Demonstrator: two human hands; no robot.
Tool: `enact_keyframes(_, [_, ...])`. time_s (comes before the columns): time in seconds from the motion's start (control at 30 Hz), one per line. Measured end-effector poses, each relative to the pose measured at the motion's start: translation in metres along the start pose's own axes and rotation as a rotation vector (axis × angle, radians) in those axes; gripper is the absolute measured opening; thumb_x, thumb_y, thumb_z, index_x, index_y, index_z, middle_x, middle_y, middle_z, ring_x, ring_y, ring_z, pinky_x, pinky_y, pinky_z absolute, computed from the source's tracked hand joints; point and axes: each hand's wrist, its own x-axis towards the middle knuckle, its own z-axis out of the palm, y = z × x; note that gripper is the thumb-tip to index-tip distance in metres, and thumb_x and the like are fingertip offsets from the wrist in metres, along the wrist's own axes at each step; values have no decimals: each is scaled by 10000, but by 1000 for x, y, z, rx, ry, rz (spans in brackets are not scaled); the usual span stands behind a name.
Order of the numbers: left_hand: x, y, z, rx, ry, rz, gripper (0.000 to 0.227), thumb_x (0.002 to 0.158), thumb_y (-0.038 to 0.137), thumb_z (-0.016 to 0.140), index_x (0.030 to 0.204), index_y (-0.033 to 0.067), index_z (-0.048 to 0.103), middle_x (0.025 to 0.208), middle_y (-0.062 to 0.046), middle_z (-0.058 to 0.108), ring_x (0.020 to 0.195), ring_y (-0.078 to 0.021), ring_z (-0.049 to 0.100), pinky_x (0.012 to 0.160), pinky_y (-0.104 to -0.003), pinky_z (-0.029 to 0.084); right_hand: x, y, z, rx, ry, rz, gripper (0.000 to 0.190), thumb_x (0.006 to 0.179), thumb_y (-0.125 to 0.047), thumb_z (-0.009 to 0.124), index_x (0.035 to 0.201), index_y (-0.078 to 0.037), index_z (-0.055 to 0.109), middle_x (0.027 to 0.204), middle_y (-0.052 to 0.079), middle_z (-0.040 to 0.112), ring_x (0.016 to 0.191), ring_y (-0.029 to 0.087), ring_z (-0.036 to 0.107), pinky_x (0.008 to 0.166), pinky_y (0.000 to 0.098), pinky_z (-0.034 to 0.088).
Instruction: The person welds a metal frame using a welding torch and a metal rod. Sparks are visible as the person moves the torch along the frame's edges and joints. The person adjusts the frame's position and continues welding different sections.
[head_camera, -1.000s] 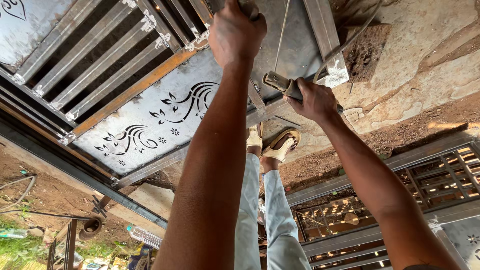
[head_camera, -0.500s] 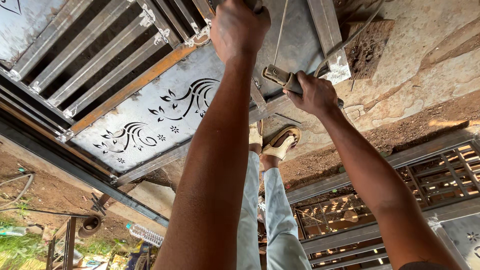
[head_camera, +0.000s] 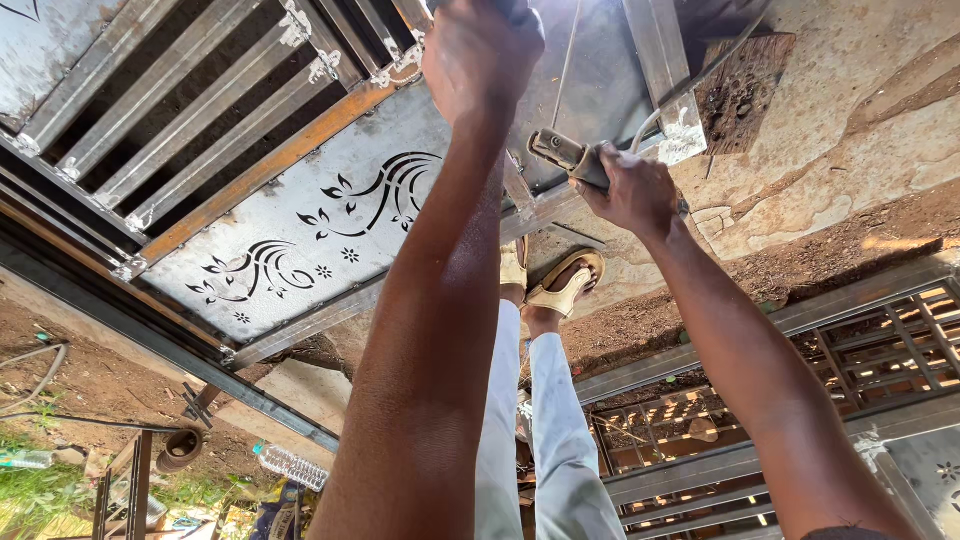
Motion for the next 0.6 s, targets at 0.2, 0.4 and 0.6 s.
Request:
enact_keyframes(0.2, [-2, -2, 1, -56, 26, -35, 167, 668, 270, 795, 697, 108, 769, 663, -150, 748, 565, -300, 747, 517, -412, 600, 1, 1, 4, -7, -51, -6, 467, 923, -464, 748, 1083, -84, 531, 837, 137, 726, 679, 268, 740, 701, 492, 596])
enact_keyframes(0.4, [-3, 0, -1, -41, -36, -61, 177, 692, 262, 766, 723, 88, 752, 664, -138, 744, 605, -288, 757, 587, -422, 603, 3, -1, -3, -17, 22, -20, 478, 924, -483, 737, 1107, -87, 541, 823, 144, 729, 696, 303, 741, 684, 500, 590])
enact_keyframes(0.6, [-1, 4, -4, 2, -71, -89, 163, 713, 243, 745, 721, 80, 744, 682, -154, 741, 630, -314, 748, 605, -438, 597, -3, -7, -10, 28, 5, 23, 506, 931, -490, 747, 1166, -85, 557, 838, 167, 723, 754, 354, 744, 715, 510, 592])
